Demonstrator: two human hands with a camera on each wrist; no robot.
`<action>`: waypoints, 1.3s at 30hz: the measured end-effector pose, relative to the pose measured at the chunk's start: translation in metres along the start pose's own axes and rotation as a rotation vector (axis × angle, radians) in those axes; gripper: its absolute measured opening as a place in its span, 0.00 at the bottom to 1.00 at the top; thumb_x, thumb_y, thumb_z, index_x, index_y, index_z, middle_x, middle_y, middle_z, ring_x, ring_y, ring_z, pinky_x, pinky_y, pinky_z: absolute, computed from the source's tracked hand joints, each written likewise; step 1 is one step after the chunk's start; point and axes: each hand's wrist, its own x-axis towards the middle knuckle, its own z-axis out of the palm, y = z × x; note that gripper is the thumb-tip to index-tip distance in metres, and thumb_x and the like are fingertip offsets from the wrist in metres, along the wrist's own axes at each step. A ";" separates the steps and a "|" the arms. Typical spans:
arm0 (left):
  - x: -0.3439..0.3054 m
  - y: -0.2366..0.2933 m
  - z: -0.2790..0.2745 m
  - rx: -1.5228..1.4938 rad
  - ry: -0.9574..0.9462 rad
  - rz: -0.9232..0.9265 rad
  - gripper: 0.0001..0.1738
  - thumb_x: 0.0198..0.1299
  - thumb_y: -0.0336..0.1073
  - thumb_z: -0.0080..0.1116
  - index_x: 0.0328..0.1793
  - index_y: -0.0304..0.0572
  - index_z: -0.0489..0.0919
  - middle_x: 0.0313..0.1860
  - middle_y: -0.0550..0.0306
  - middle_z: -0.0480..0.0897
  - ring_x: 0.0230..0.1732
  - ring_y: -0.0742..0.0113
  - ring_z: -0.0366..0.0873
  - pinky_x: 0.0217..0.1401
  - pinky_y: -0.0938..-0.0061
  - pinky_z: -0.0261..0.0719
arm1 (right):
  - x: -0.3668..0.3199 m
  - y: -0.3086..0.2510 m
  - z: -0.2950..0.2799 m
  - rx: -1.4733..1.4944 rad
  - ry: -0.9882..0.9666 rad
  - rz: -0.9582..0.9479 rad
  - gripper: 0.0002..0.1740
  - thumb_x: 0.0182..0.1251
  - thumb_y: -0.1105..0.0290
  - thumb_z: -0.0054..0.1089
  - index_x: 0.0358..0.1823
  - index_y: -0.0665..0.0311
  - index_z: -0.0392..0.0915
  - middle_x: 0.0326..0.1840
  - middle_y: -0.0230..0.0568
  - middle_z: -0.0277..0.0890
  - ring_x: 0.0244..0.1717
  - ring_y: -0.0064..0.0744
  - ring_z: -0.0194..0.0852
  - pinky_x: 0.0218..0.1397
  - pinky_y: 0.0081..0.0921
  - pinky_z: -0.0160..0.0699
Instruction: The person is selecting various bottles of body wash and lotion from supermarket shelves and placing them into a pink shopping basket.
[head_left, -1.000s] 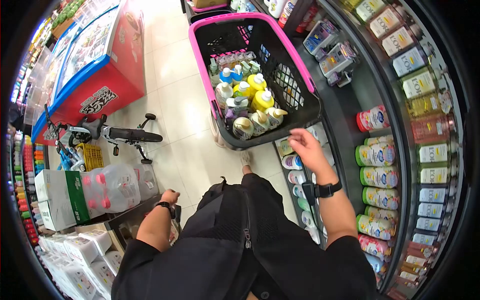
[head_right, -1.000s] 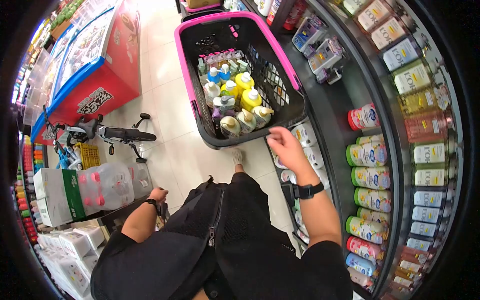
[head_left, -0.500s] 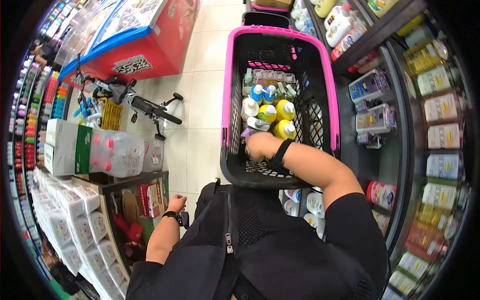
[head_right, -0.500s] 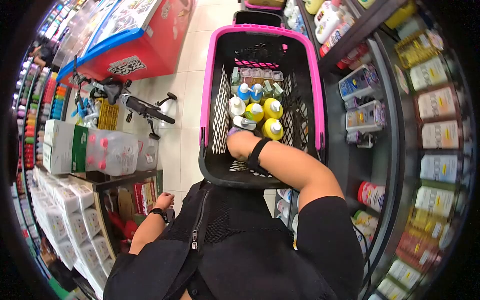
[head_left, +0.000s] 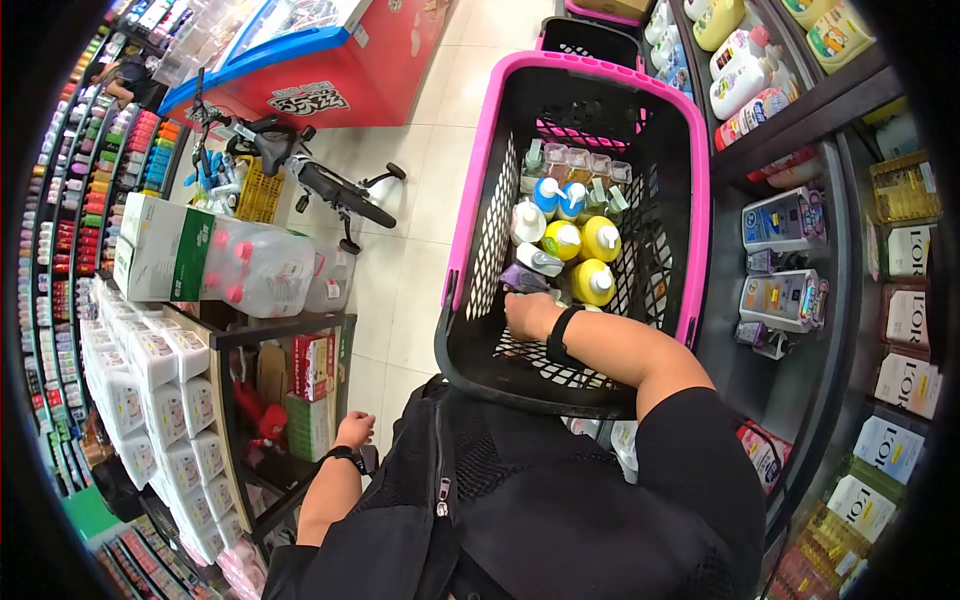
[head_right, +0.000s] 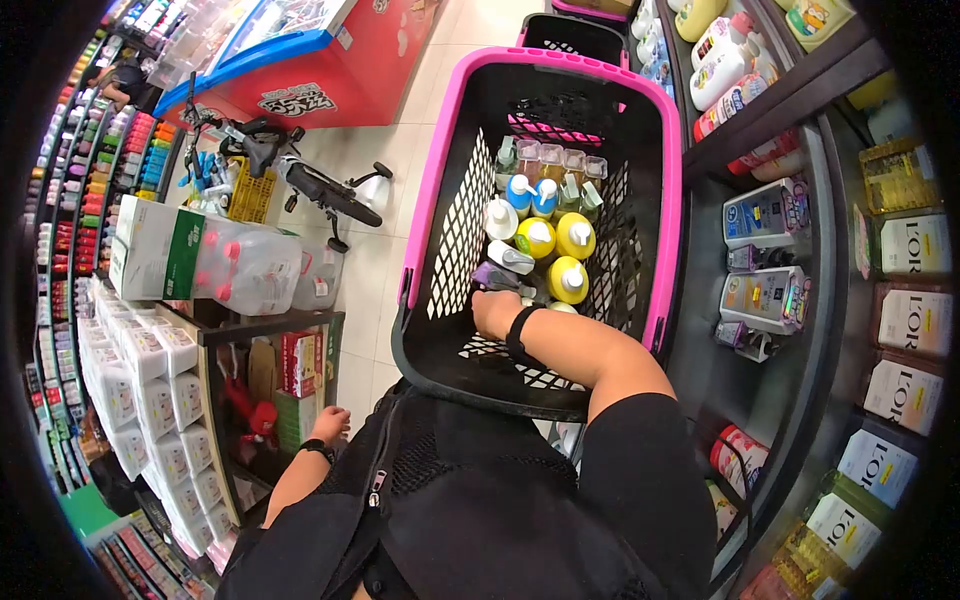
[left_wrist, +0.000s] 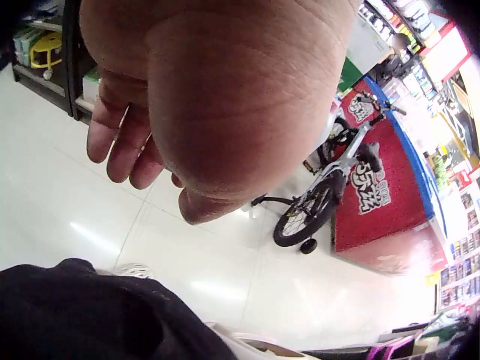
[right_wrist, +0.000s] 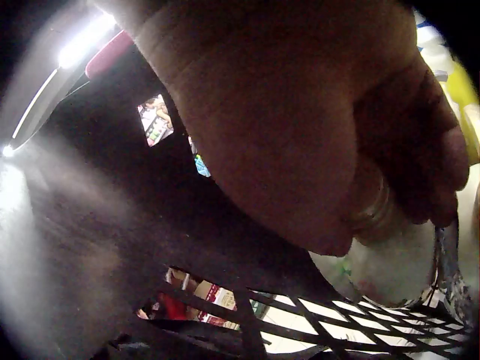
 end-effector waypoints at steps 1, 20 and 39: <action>-0.001 0.006 -0.002 -0.044 0.010 0.012 0.20 0.65 0.39 0.62 0.59 0.38 0.75 0.40 0.55 0.82 0.34 0.64 0.83 0.34 0.65 0.83 | -0.004 0.000 0.000 -0.006 0.025 0.000 0.32 0.67 0.64 0.59 0.69 0.75 0.66 0.57 0.52 0.84 0.57 0.50 0.85 0.53 0.42 0.84; 0.014 0.231 -0.038 0.081 -0.074 0.847 0.24 0.67 0.40 0.63 0.64 0.36 0.76 0.46 0.57 0.84 0.46 0.70 0.81 0.46 0.73 0.81 | -0.148 -0.045 -0.112 0.013 0.488 -0.011 0.17 0.56 0.57 0.59 0.39 0.63 0.76 0.29 0.51 0.83 0.34 0.57 0.83 0.38 0.52 0.80; -0.263 0.377 0.030 0.813 -1.877 1.145 0.60 0.42 0.34 0.84 0.81 0.35 0.59 0.72 0.50 0.74 0.72 0.58 0.71 0.76 0.60 0.66 | -0.378 -0.246 -0.115 0.183 1.459 0.154 0.15 0.52 0.57 0.66 0.30 0.61 0.76 0.23 0.42 0.73 0.24 0.51 0.73 0.27 0.41 0.69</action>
